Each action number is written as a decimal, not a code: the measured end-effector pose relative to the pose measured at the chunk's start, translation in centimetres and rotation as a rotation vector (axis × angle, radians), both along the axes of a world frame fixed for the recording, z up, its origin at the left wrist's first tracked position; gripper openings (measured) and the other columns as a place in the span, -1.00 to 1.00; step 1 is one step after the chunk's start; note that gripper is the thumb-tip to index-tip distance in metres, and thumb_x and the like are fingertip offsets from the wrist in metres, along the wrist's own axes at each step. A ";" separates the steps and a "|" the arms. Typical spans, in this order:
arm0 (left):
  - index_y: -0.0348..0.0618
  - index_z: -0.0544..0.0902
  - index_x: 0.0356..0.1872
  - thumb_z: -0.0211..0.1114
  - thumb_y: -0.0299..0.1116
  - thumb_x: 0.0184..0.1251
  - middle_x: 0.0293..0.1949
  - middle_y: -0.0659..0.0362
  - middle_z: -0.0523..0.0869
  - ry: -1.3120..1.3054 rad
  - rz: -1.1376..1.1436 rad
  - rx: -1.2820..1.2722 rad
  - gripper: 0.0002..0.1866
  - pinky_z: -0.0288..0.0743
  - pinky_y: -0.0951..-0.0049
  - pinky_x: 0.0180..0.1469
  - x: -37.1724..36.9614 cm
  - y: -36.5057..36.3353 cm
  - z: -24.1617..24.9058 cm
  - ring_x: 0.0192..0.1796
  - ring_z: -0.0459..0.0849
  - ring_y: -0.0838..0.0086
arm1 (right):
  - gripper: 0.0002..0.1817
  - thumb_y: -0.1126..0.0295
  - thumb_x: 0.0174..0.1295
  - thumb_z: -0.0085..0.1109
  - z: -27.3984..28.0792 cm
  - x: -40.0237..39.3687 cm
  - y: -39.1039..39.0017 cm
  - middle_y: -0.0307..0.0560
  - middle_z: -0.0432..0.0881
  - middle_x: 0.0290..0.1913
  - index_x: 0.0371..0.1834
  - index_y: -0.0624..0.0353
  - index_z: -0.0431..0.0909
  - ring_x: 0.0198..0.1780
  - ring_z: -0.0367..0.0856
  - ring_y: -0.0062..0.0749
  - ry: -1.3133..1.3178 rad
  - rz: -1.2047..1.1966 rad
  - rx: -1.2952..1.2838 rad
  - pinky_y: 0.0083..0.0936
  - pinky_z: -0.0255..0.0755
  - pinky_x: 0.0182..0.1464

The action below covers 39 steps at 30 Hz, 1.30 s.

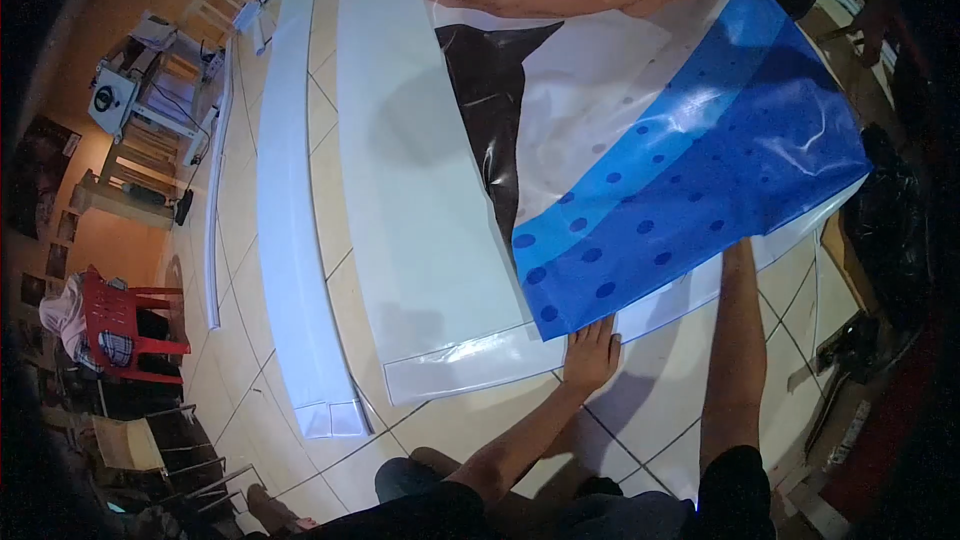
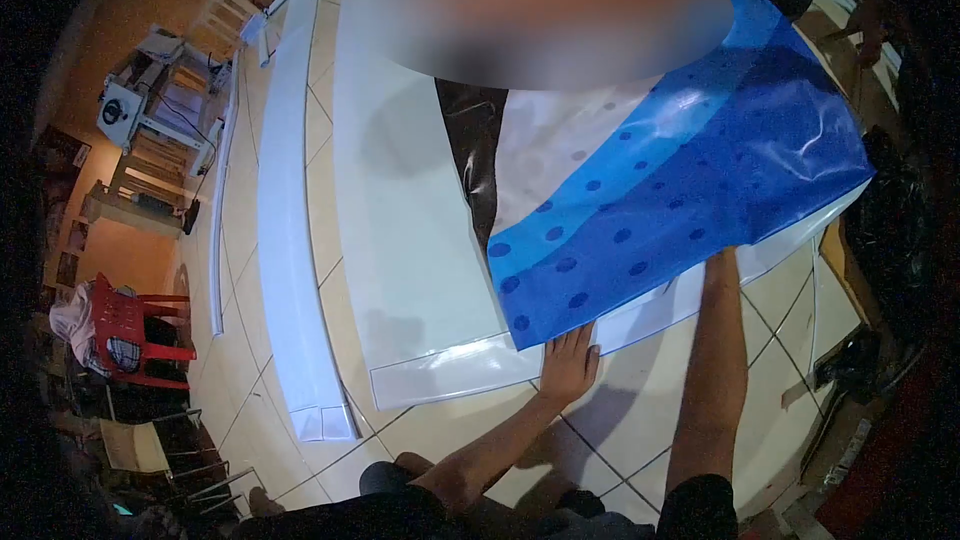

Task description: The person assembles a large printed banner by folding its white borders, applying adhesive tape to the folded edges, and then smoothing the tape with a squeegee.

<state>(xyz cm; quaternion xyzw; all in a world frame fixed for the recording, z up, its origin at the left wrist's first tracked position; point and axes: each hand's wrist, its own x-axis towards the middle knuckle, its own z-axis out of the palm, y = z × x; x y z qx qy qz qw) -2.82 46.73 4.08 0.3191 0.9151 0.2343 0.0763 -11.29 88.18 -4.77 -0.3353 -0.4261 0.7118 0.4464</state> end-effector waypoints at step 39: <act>-0.28 0.65 -0.38 0.33 -0.25 0.37 -0.48 0.10 0.71 -0.861 0.553 0.482 -0.73 0.56 0.40 -0.34 -0.7 -7.0 -0.1 -0.45 0.69 0.47 | -0.74 0.30 0.16 0.40 -0.2 16.6 2.2 -0.20 0.56 -0.43 -0.46 0.19 0.52 -0.42 0.45 -0.45 -0.486 0.202 -0.033 -0.45 0.40 -0.41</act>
